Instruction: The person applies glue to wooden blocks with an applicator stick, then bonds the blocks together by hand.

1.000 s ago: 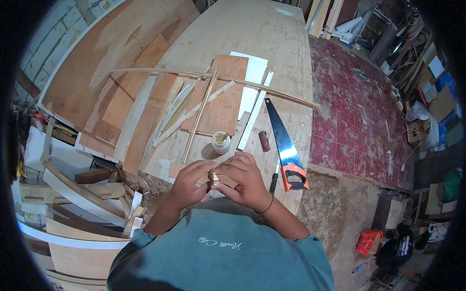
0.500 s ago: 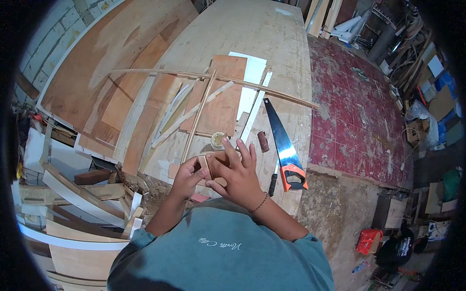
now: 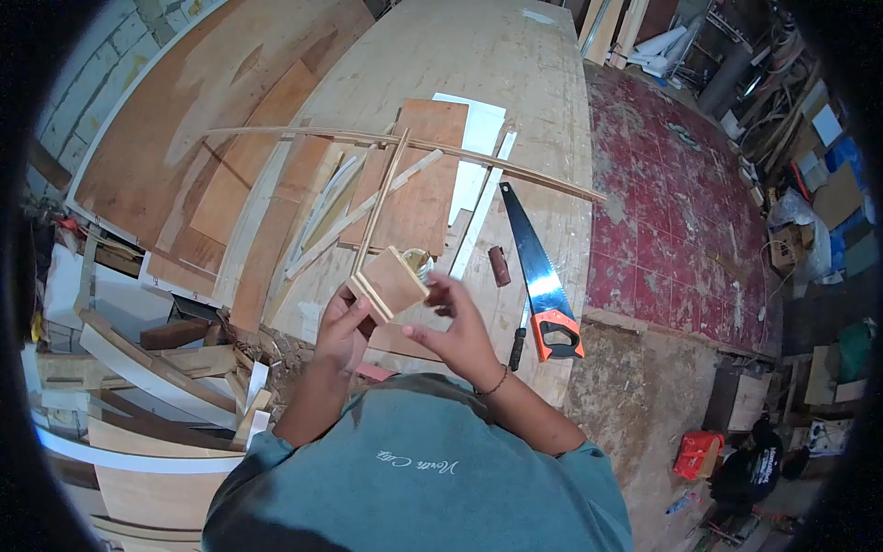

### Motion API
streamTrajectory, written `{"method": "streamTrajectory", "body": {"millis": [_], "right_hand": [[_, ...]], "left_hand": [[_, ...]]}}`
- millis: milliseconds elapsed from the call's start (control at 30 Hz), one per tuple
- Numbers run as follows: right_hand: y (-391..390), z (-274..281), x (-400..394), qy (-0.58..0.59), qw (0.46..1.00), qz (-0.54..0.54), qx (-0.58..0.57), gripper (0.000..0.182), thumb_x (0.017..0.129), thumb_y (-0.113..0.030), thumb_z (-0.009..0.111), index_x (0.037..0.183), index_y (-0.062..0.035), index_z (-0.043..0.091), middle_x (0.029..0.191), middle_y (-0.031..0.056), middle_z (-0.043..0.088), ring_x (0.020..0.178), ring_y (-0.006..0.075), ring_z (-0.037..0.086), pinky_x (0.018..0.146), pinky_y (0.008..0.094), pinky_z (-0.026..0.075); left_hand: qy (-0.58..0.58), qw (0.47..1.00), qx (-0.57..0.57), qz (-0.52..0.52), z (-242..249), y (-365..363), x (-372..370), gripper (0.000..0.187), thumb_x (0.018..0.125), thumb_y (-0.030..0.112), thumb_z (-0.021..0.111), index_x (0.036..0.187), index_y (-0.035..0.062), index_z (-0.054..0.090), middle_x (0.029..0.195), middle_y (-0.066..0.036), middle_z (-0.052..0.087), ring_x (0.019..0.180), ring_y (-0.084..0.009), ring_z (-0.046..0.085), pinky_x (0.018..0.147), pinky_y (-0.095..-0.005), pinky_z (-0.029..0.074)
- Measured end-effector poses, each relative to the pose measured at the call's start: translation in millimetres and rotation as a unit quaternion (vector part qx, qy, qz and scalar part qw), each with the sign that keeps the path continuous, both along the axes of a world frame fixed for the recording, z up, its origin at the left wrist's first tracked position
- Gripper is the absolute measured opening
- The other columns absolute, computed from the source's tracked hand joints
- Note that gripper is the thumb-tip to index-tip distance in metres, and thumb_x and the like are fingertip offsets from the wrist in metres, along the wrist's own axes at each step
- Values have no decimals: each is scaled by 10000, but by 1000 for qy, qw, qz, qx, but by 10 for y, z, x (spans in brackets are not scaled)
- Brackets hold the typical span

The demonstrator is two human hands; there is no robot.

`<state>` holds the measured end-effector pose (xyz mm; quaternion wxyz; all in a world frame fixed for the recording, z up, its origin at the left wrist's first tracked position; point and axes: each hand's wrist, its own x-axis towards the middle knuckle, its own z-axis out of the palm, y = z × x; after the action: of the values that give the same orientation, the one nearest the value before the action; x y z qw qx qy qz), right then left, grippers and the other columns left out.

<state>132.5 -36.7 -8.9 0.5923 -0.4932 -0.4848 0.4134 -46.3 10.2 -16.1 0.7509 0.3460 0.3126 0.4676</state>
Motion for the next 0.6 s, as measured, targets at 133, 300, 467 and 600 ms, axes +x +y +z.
{"method": "streamTrajectory", "body": {"millis": [133,300,467,600], "right_hand": [[-10,-108,-97,99,973,164,-132,464,758,-149,755,1148,3,556,1028,55,612,965,139,566,850,300,448],[22,-165,-92,44,987,128,-87,343,785,-145,726,1071,5,608,939,44,649,849,123,585,808,278,457],[79,-296,-49,8,993,89,-72,219,776,-136,718,925,-4,626,816,22,627,754,88,561,699,242,451],[116,-266,-25,98,990,53,-84,174,782,-132,708,835,-9,596,778,6,599,726,77,537,693,235,443]], "left_hand": [[30,997,58,30,-63,-132,144,442,858,192,663,1210,-4,483,1120,-61,575,1047,-143,533,941,-295,384],[62,996,69,17,12,-68,82,387,842,157,669,1156,-13,521,1059,-72,596,991,-137,556,889,-277,421],[67,996,53,2,-180,67,-44,309,820,118,667,1070,-36,572,950,-71,630,898,-121,581,824,-255,439],[119,990,54,-47,-235,80,-73,290,813,110,673,1050,-37,594,949,-74,637,879,-117,581,809,-259,442]]}}
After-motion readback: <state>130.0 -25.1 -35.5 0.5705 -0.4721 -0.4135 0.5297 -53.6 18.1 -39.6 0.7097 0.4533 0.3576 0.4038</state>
